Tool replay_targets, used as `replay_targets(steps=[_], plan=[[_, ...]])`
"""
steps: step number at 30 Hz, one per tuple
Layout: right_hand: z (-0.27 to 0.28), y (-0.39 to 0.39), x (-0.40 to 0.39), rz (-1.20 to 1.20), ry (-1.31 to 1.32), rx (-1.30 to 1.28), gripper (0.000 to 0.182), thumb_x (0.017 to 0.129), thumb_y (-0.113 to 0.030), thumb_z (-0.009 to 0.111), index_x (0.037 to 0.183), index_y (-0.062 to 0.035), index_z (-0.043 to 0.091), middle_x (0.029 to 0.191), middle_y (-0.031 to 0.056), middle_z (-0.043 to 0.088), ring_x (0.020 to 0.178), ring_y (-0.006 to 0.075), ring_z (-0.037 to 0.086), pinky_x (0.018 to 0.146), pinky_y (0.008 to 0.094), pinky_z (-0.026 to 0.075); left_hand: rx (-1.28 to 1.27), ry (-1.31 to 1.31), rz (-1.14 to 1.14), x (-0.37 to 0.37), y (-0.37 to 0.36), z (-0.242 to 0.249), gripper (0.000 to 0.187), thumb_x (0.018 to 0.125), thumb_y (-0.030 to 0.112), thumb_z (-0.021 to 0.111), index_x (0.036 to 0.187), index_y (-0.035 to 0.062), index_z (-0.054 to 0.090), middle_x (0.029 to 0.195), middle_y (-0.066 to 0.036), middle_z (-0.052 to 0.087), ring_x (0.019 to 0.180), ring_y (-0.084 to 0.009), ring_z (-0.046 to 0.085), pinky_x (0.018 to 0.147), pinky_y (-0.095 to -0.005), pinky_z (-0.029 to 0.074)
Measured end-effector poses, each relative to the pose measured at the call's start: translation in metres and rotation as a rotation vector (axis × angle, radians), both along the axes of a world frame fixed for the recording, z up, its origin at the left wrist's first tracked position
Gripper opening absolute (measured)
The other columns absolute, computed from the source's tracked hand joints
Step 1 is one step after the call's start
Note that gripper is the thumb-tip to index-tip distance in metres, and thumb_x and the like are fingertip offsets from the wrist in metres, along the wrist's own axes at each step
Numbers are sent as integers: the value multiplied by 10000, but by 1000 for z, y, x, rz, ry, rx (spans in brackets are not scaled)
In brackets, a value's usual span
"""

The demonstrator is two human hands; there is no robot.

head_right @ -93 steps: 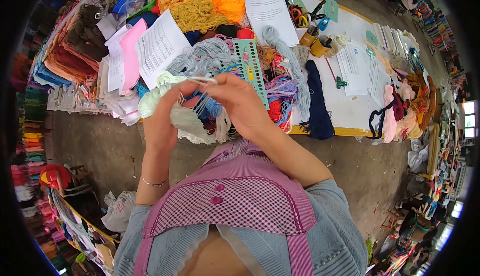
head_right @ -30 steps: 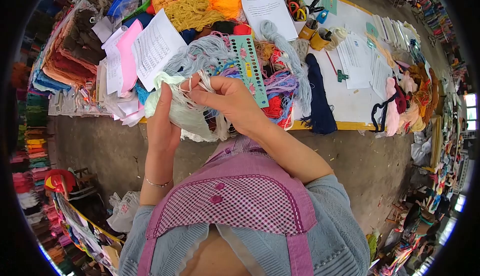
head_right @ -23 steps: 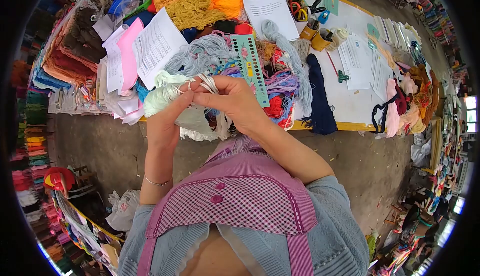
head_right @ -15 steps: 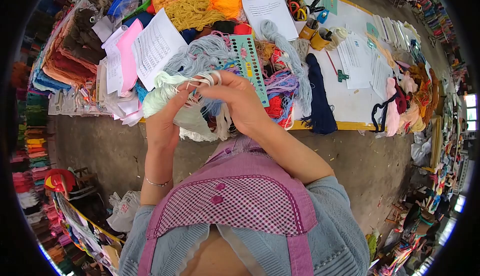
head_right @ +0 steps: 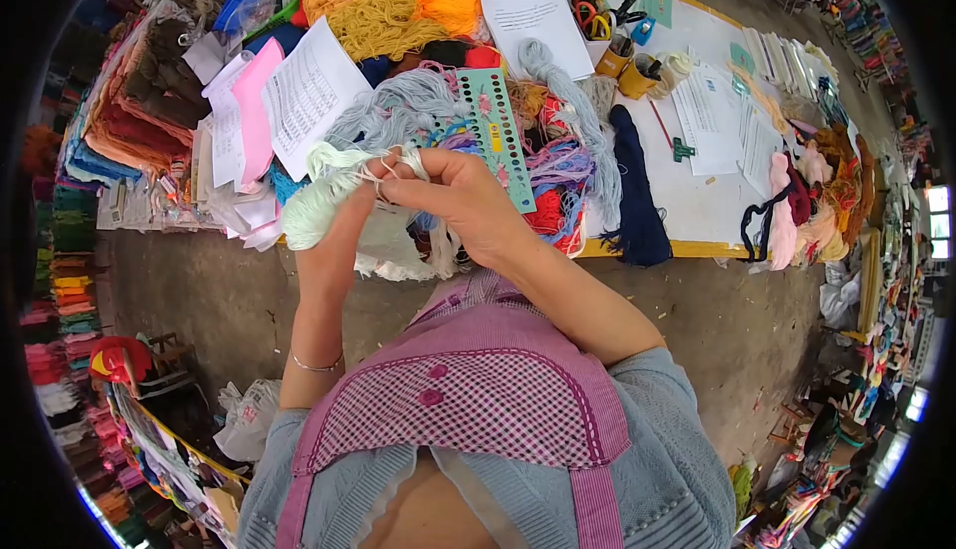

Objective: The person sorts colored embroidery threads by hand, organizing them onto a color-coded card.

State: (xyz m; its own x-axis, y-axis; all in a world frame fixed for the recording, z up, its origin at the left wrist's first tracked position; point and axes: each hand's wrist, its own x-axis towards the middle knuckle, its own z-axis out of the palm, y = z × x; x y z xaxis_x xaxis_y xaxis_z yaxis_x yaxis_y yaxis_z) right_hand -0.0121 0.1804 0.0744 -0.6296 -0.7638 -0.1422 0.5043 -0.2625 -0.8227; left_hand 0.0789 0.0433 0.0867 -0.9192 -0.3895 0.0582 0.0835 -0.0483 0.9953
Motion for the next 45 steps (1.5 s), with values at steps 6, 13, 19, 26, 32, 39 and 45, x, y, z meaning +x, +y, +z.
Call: replay_targets(steps=[6,13,19,26,32,39,45], plan=[[-2,0,-3,-9,25,-3,262,880,-148,646,1093,4,650,1032,25,650,945,83,568,871,251,423,-164,-22,85,0,-2,-9,277,905,64,533,1138,-40,641,1066,-86,667,969,-139,602,879,-275,456],[-12,-7,1,-153,-7,-54,245,929,-207,600,1031,10,651,855,20,636,773,65,550,712,233,432,-241,-1,3,-3,-1,3,280,917,104,535,1153,-17,628,1093,-74,651,967,-148,598,845,-296,467],[-3,6,-4,101,-10,-43,209,896,-180,639,983,9,663,844,27,656,822,78,585,770,236,454,560,-15,-200,-4,3,18,548,1010,328,329,1318,-114,430,1289,-159,551,1123,-207,561,943,-310,444],[-2,13,4,18,31,30,163,843,-132,702,931,5,688,921,28,664,849,74,583,776,240,461,229,-104,31,3,-2,15,233,862,65,616,1056,-60,642,1034,-120,684,895,-141,635,802,-282,505],[-12,14,3,-41,53,-11,144,825,-113,721,913,-1,695,1007,51,670,850,82,577,777,246,459,101,-97,-61,0,3,17,254,854,62,629,1089,-31,646,1050,-87,676,912,-117,616,808,-267,492],[-8,15,5,-49,26,-79,143,821,-110,724,911,-4,690,1030,58,661,899,94,559,802,253,443,342,-90,-77,1,1,16,284,834,31,644,1110,-36,635,1094,-101,662,942,-139,619,869,-293,472],[-16,16,3,-51,44,-35,131,840,-109,702,910,-2,675,1153,81,636,887,86,550,811,255,443,262,-72,-55,-2,6,15,294,830,14,642,1119,-39,627,1098,-117,663,944,-148,621,866,-295,474]])
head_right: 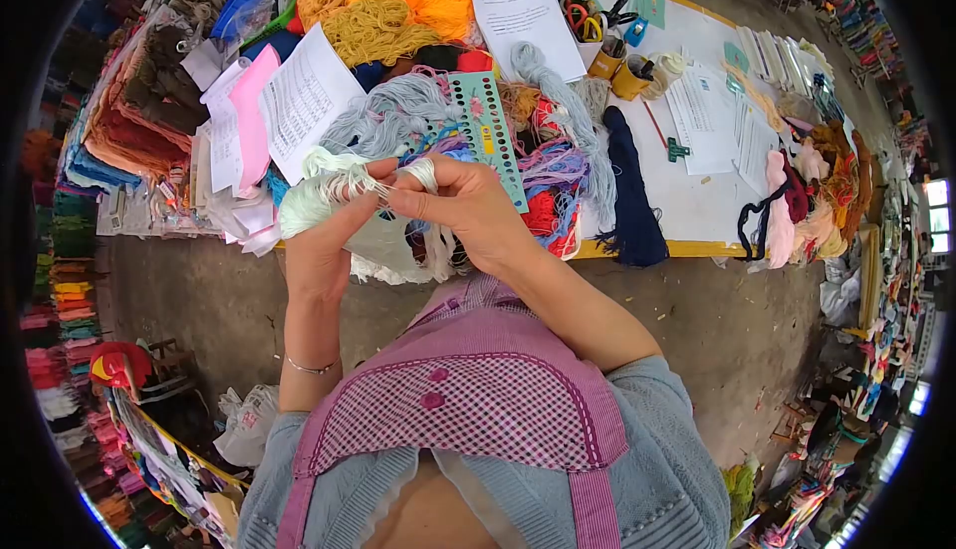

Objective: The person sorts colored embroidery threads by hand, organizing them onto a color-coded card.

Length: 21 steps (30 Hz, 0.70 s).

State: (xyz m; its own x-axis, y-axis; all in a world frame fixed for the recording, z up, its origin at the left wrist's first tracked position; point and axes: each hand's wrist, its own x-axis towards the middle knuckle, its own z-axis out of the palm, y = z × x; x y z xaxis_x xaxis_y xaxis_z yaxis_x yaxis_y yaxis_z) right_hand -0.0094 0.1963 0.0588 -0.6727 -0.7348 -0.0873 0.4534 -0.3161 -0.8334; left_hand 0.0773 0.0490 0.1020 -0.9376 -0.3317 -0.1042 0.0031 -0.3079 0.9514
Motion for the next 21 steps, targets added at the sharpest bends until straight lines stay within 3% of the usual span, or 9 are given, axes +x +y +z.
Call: replay_targets(steps=[7,10,13,15,16,18,19,21], plan=[[6,-2,-1,15,-30,-47,178,859,-142,691,960,5,676,1178,74,624,859,71,552,797,238,448,35,23,34,-2,-1,-2,266,821,10,652,1084,-30,644,1079,-104,668,919,-128,617,848,-284,475],[9,-3,0,24,10,31,145,873,-121,666,972,-16,671,1165,94,636,914,84,588,795,264,474,-108,-15,61,0,-1,-3,234,823,13,654,1055,-17,654,1031,-82,676,895,-111,608,827,-274,474],[8,-6,1,-2,57,85,166,880,-119,656,1013,-19,667,1100,79,663,909,87,593,821,259,463,-272,32,81,0,-4,-14,217,828,21,654,1042,-13,658,990,-58,678,878,-95,595,812,-261,470],[9,-11,2,-125,-42,-40,232,899,-189,648,1036,-3,666,948,33,680,825,65,566,773,222,451,-187,9,113,-1,-9,-20,204,831,21,647,1031,-17,658,984,-47,669,892,-92,589,809,-255,466],[9,-12,1,-127,-40,-42,232,899,-189,648,1036,-3,666,948,33,680,825,65,566,773,222,451,-190,12,111,-2,-7,-19,204,831,21,647,1031,-17,658,984,-47,669,892,-92,589,809,-255,466],[5,-10,-3,-90,-86,-40,222,913,-221,629,984,-15,672,825,8,633,777,71,557,743,220,431,108,19,159,-2,1,-12,233,829,21,638,1058,-23,656,1023,-58,661,920,-101,583,828,-267,463],[5,-9,-5,-73,-109,-38,226,920,-236,619,957,-21,675,764,-5,610,753,74,552,728,219,422,107,20,151,-1,1,-13,233,829,21,638,1058,-23,656,1023,-58,661,920,-101,583,828,-267,463],[4,-8,-8,-39,-80,9,215,919,-229,616,931,-22,674,805,3,628,769,77,553,737,223,414,-46,12,106,4,-1,-15,264,834,10,616,1093,-32,646,1058,-67,652,956,-119,584,858,-286,459]])
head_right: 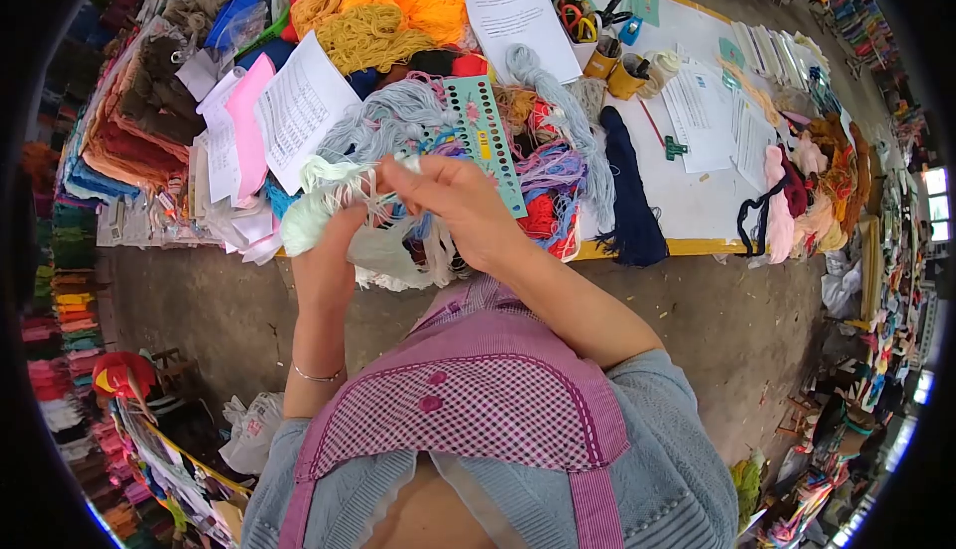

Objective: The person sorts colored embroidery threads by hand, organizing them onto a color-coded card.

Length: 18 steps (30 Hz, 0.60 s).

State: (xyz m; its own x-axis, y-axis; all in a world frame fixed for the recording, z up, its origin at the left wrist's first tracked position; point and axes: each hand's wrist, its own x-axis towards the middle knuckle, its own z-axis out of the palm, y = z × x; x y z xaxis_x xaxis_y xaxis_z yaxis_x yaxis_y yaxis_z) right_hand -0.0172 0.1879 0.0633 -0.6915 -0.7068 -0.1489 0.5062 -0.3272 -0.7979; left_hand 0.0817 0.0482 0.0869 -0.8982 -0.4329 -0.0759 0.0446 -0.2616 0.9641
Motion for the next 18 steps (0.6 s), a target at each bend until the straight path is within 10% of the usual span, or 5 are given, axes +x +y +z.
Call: replay_targets(steps=[5,18], plan=[[9,-2,5,21,49,23,193,852,-155,696,971,-3,694,890,13,665,825,47,568,756,220,442,-268,182,13,-3,8,-1,250,852,25,605,1090,-34,652,1056,-77,656,972,-129,590,873,-285,456],[-6,0,0,-40,-112,-109,196,837,-87,689,1009,2,662,923,27,665,868,84,591,798,240,450,375,-54,-33,-14,-9,-2,280,898,135,567,1083,-61,644,1086,-124,650,998,-190,612,891,-299,468]])
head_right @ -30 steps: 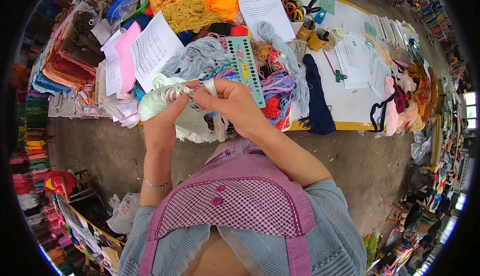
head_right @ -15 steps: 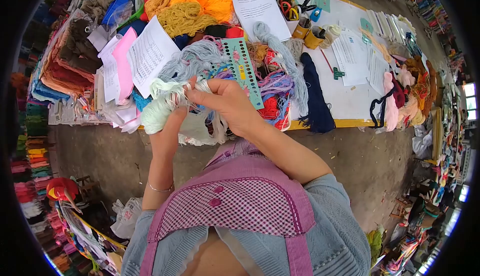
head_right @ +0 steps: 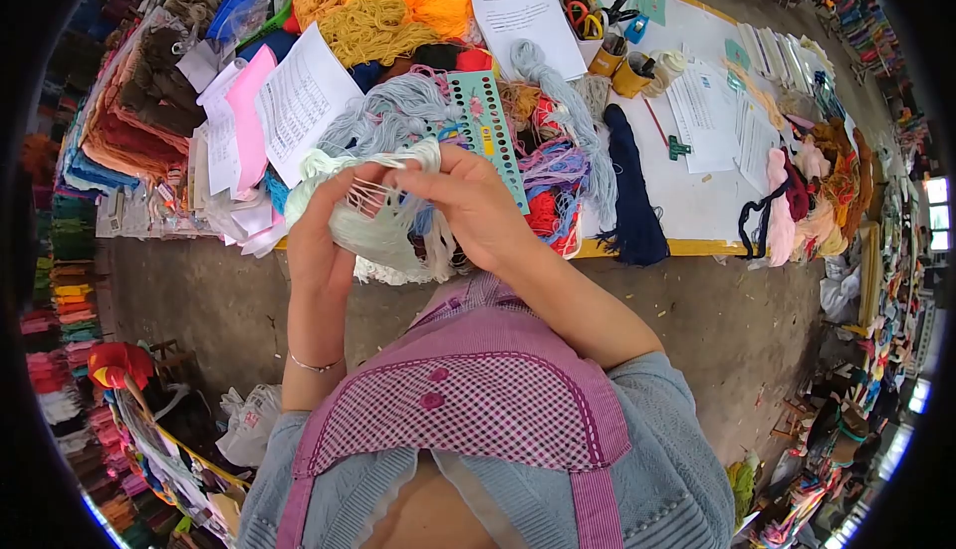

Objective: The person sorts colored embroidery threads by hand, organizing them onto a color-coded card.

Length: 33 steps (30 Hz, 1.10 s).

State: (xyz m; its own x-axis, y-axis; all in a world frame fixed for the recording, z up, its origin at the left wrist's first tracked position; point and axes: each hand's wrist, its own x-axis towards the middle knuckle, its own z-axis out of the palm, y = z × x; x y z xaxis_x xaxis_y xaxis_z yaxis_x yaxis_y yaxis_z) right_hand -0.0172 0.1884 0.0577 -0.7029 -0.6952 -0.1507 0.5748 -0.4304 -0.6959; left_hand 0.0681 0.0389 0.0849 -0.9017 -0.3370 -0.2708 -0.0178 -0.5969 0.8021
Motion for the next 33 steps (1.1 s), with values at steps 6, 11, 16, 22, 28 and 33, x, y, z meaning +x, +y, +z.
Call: replay_targets(steps=[6,11,16,22,28,33], plan=[[16,-3,3,114,86,87,186,847,-117,683,992,-4,656,885,21,658,839,89,588,790,247,449,31,-10,-16,-3,7,4,310,925,174,555,1104,-67,632,1108,-129,646,1000,-192,616,889,-302,469],[11,-1,3,156,199,179,221,815,-100,719,1002,10,675,955,48,673,898,98,605,805,246,455,-57,4,-30,-5,9,8,313,917,187,576,1078,-75,632,1142,-185,636,979,-217,630,869,-308,479],[13,-1,3,91,237,171,210,812,-92,722,994,9,688,970,65,681,903,117,613,840,275,458,-64,-6,-41,-2,5,5,286,924,198,586,1056,-51,633,1104,-164,651,944,-189,637,798,-287,497],[15,1,-2,127,172,76,275,833,-123,708,1075,1,667,942,45,685,849,118,620,854,300,458,-3,-22,4,-3,5,7,299,931,230,590,1074,-32,617,1056,-142,662,935,-184,640,776,-296,512],[12,-3,4,147,274,221,268,842,-121,697,1077,3,657,966,45,675,852,94,613,809,250,463,24,-24,-24,-5,6,0,356,942,242,569,1152,-45,562,1140,-163,630,993,-217,633,842,-311,517],[14,-4,6,173,298,288,309,851,-145,696,1127,-16,651,967,26,675,896,78,595,836,222,441,32,1,-83,-6,6,1,452,931,235,586,1254,-67,493,1236,-203,577,1058,-249,616,879,-312,503]])
